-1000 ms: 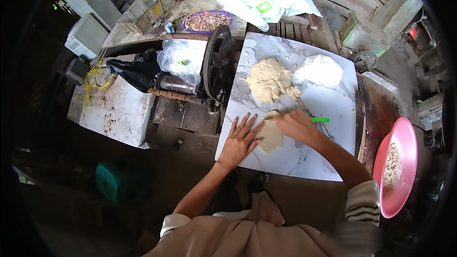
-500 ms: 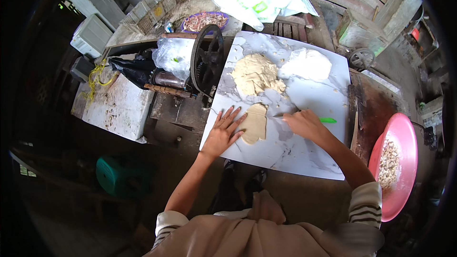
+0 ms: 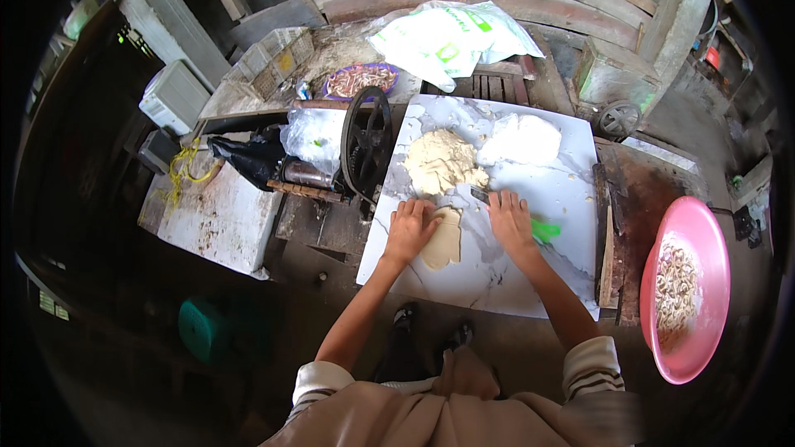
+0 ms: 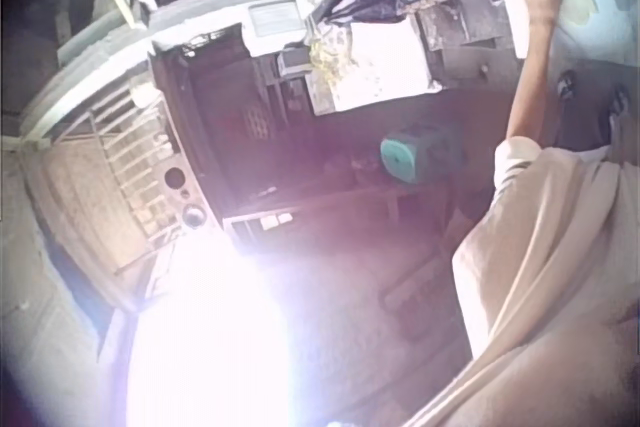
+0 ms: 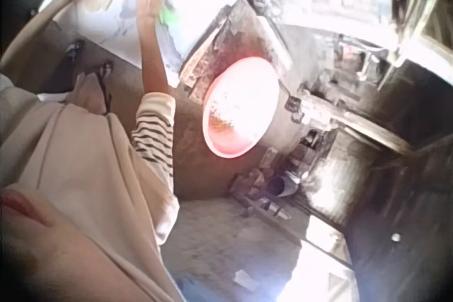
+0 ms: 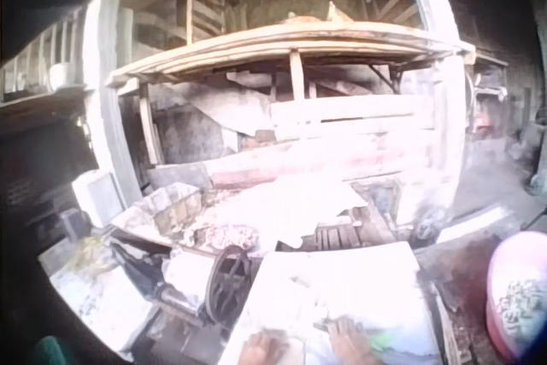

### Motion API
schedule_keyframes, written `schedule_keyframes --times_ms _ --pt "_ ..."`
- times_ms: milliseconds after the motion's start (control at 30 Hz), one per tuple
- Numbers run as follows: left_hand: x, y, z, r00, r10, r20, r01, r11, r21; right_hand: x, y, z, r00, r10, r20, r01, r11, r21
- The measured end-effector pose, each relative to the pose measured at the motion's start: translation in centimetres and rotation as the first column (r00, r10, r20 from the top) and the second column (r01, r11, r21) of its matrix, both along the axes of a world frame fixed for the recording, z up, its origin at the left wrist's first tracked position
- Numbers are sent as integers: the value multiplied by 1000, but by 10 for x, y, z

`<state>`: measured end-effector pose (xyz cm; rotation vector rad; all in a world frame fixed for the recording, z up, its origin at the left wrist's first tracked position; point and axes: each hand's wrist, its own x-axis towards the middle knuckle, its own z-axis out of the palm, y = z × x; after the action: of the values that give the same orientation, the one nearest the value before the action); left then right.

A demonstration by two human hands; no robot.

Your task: The person prepares dough on a marble surface by kneading it and using a wooden rolling pin to flatten it, then feeds the dough through a manual noodle cutter into a pink bowl.

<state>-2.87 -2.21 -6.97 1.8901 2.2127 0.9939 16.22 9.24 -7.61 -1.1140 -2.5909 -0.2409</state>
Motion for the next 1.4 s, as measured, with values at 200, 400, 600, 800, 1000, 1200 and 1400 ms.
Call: schedule_keyframes --times_ms 200,400,600,800,1000,1200,1400 --pt "4 17 -1 995 -60 83 62 998 -20 3 -7 -2 998 -57 2 56 998 40" --pt "-9 22 -4 926 -250 282 237 968 81 -22 -37 19 983 -34 -179 29 999 -30" --pt "-13 31 27 776 -299 555 217 953 211 -52 -43 20 712 -147 -687 -316 806 -500" --pt "-38 77 38 847 -192 496 58 960 273 -101 3 42 692 -298 -657 -22 902 -432" --pt "-44 98 12 898 -131 420 24 968 251 -113 16 9 594 -513 -619 305 856 -417" --pt "-43 74 19 929 -192 317 85 943 323 -70 1 12 648 -324 -690 277 943 -183" --pt "-42 22 10 670 -545 505 508 832 224 7 -35 14 802 -381 -460 280 920 -273"
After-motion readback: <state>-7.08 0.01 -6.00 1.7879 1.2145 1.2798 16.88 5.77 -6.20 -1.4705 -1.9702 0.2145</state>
